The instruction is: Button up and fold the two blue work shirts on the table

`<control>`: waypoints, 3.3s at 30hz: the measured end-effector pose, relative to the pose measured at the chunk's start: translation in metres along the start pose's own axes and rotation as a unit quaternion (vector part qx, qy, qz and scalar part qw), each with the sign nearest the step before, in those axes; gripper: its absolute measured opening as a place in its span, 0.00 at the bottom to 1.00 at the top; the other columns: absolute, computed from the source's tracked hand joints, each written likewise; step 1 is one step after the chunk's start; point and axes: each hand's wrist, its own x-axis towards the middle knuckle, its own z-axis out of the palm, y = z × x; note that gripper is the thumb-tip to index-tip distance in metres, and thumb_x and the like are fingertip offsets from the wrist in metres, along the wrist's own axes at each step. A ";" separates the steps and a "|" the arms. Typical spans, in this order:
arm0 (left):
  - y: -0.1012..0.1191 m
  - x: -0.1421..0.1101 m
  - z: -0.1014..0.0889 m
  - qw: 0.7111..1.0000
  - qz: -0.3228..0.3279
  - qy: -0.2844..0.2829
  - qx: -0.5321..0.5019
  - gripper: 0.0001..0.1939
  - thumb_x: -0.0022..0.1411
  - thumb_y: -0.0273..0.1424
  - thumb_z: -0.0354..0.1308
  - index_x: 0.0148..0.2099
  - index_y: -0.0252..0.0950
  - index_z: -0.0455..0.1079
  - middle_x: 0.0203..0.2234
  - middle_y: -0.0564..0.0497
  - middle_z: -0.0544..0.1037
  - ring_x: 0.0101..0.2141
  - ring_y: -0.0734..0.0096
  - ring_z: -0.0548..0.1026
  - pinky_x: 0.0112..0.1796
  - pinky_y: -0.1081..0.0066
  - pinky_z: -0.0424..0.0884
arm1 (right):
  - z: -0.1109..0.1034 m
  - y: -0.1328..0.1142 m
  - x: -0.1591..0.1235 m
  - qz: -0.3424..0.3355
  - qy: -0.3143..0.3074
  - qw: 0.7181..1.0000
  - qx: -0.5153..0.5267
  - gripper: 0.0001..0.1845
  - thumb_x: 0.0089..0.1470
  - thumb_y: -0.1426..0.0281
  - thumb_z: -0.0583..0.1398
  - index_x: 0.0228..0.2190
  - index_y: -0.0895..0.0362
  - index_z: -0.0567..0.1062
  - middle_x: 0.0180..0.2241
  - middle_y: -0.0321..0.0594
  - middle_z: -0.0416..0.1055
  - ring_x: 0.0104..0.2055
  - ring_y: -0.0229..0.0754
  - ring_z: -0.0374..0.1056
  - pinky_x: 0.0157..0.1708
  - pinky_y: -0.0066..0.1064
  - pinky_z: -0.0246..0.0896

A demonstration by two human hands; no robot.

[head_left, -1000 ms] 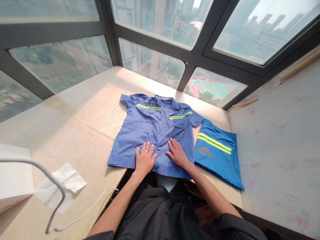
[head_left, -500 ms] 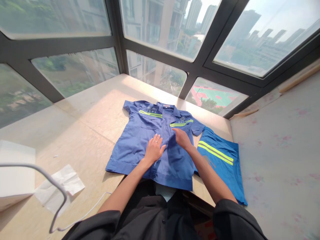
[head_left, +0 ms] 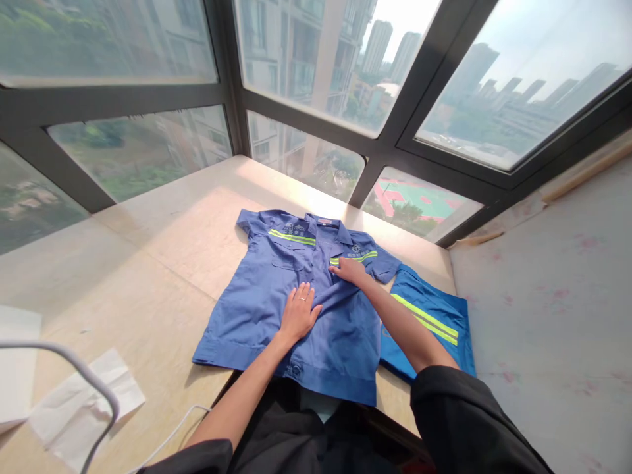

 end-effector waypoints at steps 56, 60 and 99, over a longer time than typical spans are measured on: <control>-0.020 0.052 -0.031 0.965 -0.176 -0.090 -0.174 0.15 0.59 0.23 0.57 0.48 0.39 0.75 0.37 0.49 0.81 0.41 0.62 0.78 0.42 0.68 0.69 | 0.060 -0.031 -0.051 -0.388 0.158 0.908 -0.002 0.08 0.61 0.72 0.56 0.34 0.58 0.76 0.35 0.44 0.70 0.36 0.40 0.64 0.35 0.28 0.56; -0.023 0.055 -0.030 0.952 -0.199 -0.073 -0.222 0.11 0.58 0.26 0.61 0.44 0.39 0.77 0.35 0.49 0.81 0.40 0.62 0.78 0.41 0.69 0.69 | 0.061 -0.030 -0.051 -0.387 0.176 0.905 -0.009 0.10 0.62 0.71 0.56 0.34 0.58 0.77 0.34 0.43 0.69 0.34 0.39 0.63 0.34 0.28 0.53; -0.003 0.027 0.006 0.757 -0.305 0.118 -0.565 0.16 0.45 0.20 0.65 0.39 0.34 0.72 0.33 0.48 0.79 0.35 0.68 0.78 0.45 0.65 0.74 | 0.084 -0.030 -0.062 -0.344 0.223 0.882 0.234 0.14 0.62 0.73 0.56 0.45 0.55 0.80 0.37 0.44 0.73 0.38 0.41 0.69 0.38 0.30 0.65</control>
